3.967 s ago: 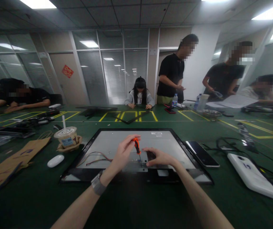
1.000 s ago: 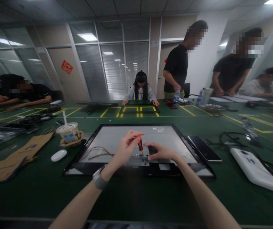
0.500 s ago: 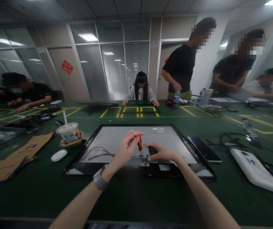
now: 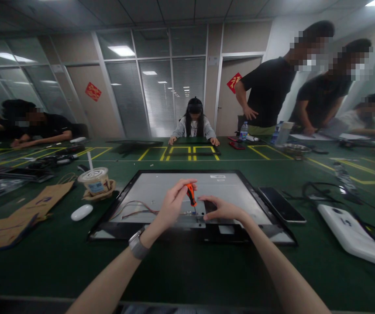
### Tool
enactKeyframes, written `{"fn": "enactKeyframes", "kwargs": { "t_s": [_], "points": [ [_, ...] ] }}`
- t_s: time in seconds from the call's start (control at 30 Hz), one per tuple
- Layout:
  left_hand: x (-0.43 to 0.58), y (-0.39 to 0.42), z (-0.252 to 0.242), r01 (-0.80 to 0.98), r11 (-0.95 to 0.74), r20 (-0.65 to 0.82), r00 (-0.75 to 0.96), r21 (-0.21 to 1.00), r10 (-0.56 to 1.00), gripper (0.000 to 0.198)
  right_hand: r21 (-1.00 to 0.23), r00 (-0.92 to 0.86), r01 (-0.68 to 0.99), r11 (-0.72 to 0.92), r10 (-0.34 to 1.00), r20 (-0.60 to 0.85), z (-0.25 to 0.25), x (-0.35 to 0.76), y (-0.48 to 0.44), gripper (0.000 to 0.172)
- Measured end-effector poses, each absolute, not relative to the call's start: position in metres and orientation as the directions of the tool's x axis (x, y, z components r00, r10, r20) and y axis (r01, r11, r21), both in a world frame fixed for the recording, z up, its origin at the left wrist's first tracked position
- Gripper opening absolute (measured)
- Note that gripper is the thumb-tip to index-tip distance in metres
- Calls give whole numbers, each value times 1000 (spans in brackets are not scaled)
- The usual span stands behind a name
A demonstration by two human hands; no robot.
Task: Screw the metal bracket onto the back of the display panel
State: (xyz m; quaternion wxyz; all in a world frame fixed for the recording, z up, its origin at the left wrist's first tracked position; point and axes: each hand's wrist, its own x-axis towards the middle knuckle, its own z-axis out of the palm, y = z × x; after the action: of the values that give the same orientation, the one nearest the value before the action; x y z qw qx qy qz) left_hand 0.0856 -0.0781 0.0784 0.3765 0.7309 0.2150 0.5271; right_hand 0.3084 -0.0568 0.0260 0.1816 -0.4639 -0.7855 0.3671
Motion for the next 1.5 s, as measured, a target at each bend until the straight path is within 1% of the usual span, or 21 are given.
{"fn": "enactKeyframes", "kwargs": {
  "t_s": [0.2, 0.3, 0.4, 0.47, 0.6, 0.67, 0.77, 0.87, 1.0, 1.07, 1.23, 1.33, 1.5],
  "points": [
    [86, -77, 77, -42, -641, 618, 322, 766, 717, 21, -748, -519, 581, 319, 854, -39, 27, 307, -58, 76],
    [86, -78, 77, -53, -641, 617, 341, 766, 709, 26, -740, -502, 597, 309, 863, -45, 25, 307, -57, 80],
    [87, -76, 74, -107, -608, 601, 361, 786, 713, 32, -733, -489, 614, 293, 870, -61, 25, 308, -57, 82],
    [87, -74, 72, -132, -587, 592, 349, 799, 727, 31, -732, -490, 616, 291, 869, -67, 27, 307, -58, 82],
    [87, -72, 71, -145, -597, 608, 323, 789, 725, 30, -733, -489, 619, 283, 869, -77, 30, 305, -60, 84],
    [86, -72, 72, -118, -616, 618, 312, 779, 722, 27, -735, -486, 618, 279, 871, -78, 31, 305, -60, 84],
    [86, -74, 74, -31, -662, 644, 272, 748, 715, 20, -741, -498, 605, 291, 865, -67, 32, 305, -61, 80],
    [86, -77, 75, 25, -686, 659, 257, 727, 707, 19, -747, -512, 591, 304, 857, -57, 31, 306, -61, 77],
    [85, -80, 78, -20, -685, 654, 317, 729, 687, 28, -740, -502, 602, 299, 863, -60, 28, 307, -59, 78],
    [85, -80, 78, -39, -691, 664, 321, 721, 675, 27, -742, -496, 604, 292, 866, -63, 27, 308, -58, 79],
    [86, -76, 75, 34, -701, 682, 203, 713, 703, 14, -755, -509, 584, 299, 859, -53, 25, 307, -57, 79],
    [87, -75, 74, 23, -676, 663, 171, 737, 729, 9, -747, -500, 598, 289, 864, -65, 27, 306, -59, 79],
    [87, -76, 74, 18, -656, 646, 158, 754, 747, 14, -739, -494, 608, 291, 867, -65, 29, 305, -60, 82]
  ]
}}
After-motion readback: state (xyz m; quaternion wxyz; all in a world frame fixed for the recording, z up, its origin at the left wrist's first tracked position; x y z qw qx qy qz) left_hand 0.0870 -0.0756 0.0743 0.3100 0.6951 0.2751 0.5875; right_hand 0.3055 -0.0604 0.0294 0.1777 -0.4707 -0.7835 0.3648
